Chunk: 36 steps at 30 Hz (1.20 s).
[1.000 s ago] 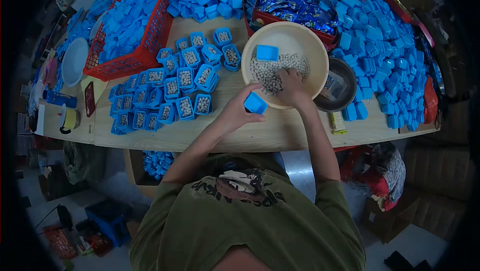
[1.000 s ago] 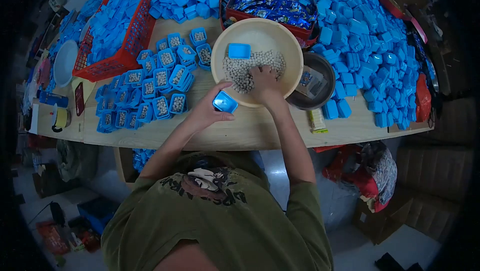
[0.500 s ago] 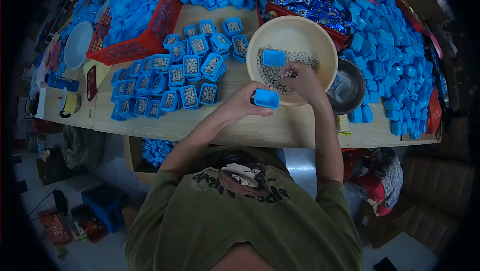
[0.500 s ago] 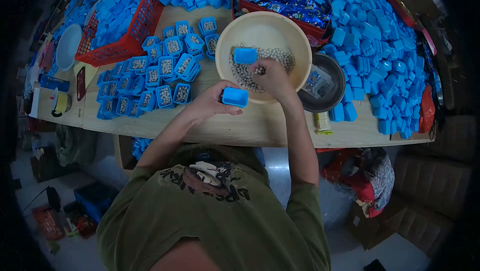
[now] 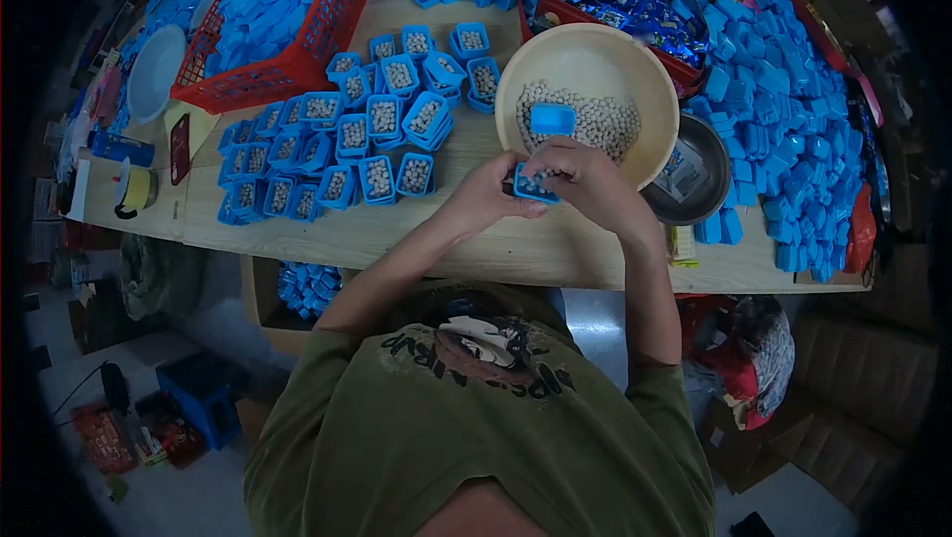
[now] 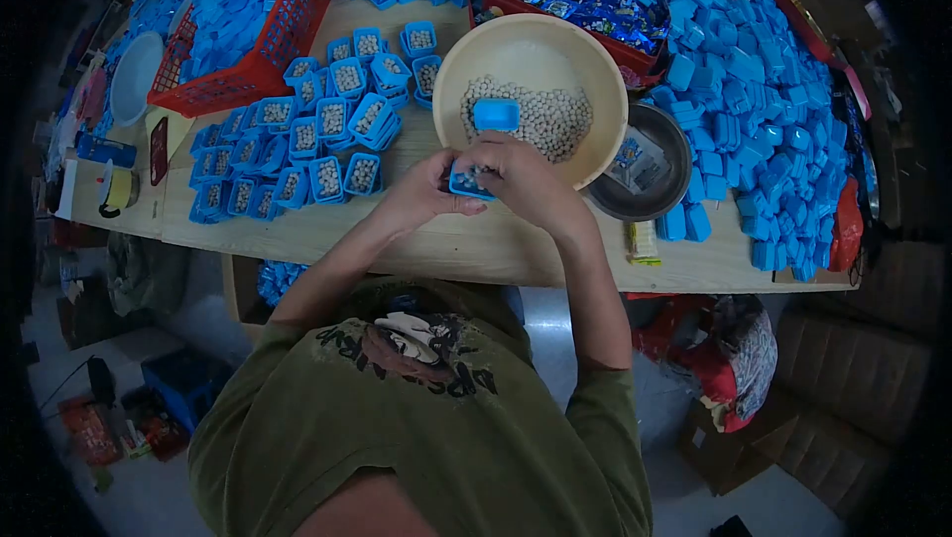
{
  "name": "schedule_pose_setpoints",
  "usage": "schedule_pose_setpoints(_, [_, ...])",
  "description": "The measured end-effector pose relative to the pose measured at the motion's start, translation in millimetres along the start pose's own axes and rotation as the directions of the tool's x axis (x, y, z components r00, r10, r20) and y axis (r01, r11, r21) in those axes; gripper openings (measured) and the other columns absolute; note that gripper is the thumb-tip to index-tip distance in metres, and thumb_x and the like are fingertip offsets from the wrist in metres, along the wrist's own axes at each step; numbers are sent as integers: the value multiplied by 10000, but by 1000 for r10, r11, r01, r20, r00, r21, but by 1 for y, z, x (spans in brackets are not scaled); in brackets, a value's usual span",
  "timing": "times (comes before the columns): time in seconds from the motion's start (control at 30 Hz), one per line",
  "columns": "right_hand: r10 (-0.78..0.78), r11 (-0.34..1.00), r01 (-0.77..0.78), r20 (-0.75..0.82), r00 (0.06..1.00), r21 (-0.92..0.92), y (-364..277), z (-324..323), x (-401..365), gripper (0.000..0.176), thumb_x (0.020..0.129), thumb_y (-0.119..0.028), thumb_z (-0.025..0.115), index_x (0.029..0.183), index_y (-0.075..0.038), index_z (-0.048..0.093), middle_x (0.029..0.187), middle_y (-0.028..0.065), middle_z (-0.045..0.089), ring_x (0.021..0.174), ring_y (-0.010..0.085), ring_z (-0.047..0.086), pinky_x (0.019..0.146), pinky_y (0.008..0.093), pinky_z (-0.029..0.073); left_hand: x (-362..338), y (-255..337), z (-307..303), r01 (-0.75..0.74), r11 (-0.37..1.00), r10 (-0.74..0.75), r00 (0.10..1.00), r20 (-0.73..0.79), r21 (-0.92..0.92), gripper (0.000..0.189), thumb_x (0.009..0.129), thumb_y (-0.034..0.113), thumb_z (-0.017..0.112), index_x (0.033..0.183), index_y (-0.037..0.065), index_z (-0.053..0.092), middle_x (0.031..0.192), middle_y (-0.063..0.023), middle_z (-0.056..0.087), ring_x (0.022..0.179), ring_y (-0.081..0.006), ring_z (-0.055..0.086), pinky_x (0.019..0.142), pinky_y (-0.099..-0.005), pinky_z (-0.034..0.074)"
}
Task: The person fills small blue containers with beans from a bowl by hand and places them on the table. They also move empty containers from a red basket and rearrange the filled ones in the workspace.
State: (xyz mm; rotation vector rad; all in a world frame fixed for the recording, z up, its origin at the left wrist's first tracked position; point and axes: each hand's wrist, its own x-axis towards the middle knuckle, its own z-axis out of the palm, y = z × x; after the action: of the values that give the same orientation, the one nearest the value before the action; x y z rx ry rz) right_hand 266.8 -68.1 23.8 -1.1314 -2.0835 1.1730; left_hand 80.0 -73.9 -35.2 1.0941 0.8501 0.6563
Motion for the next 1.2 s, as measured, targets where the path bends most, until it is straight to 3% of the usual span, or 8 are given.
schedule_pose_setpoints(0.33, [-183,983,181,-70,981,-34,3,3,-4,241,824,57,621,1038,-51,650,974,57,633,910,181,613,778,291,498,5,-14,-1,-79,997,79,997,6,4,507,733,15,790,1150,-6,502,1028,-79,630,944,-145,629,818,-293,533])
schedule_pose_setpoints(0.53, [83,965,-58,-89,993,254,4,-5,-8,173,877,27,584,1038,-18,627,938,57,655,852,152,619,755,291,496,3,-14,-1,-100,992,102,994,24,-77,519,748,-10,765,1200,17,512,1056,-79,638,964,-157,635,837,-294,536])
schedule_pose_setpoints(0.63, [178,944,-97,-239,954,316,19,-8,-6,157,886,18,579,1031,-15,627,918,42,650,838,114,601,742,281,493,1,-13,0,-84,984,91,995,38,-160,529,768,-21,741,1237,39,503,1080,-73,632,978,-158,633,851,-294,536])
schedule_pose_setpoints(0.7, [101,994,-77,-398,912,77,26,-10,-5,150,876,20,580,1015,-6,628,900,82,657,815,173,630,728,300,496,-3,-14,1,-133,982,138,990,32,-131,521,775,-28,730,1239,43,503,1090,-69,627,983,-161,631,851,-297,539])
schedule_pose_setpoints(0.8, [76,977,-152,-428,901,-147,48,-14,-4,259,842,38,582,1094,-19,594,1024,102,609,904,214,608,773,320,498,-14,-17,0,-177,980,179,984,14,-90,513,781,-35,720,1240,46,503,1106,-63,619,996,-167,627,850,-307,544])
schedule_pose_setpoints(1.0, [-70,922,-131,-489,869,-365,37,-5,16,357,754,31,633,1102,-29,582,1077,145,544,1006,332,558,840,412,471,-40,-34,-13,-118,988,93,971,-219,-102,503,808,-29,692,1256,47,475,1109,-69,609,954,-162,627,779,-301,552])
schedule_pose_setpoints(1.13, [-226,751,-76,-364,904,-655,53,3,36,323,745,20,635,1061,-34,596,1066,147,559,1003,332,563,842,423,482,-31,-47,-13,-162,983,115,906,-406,-83,478,874,-11,608,1301,44,401,1037,-69,597,854,-146,624,681,-282,538])
schedule_pose_setpoints(1.2, [-89,691,-183,-334,938,-699,62,6,41,298,755,-12,631,1049,-53,605,1057,144,566,1020,332,560,839,423,493,-14,-50,-9,-186,977,119,875,-469,-99,469,886,-6,586,1307,40,383,998,-66,592,840,-148,621,670,-283,535])
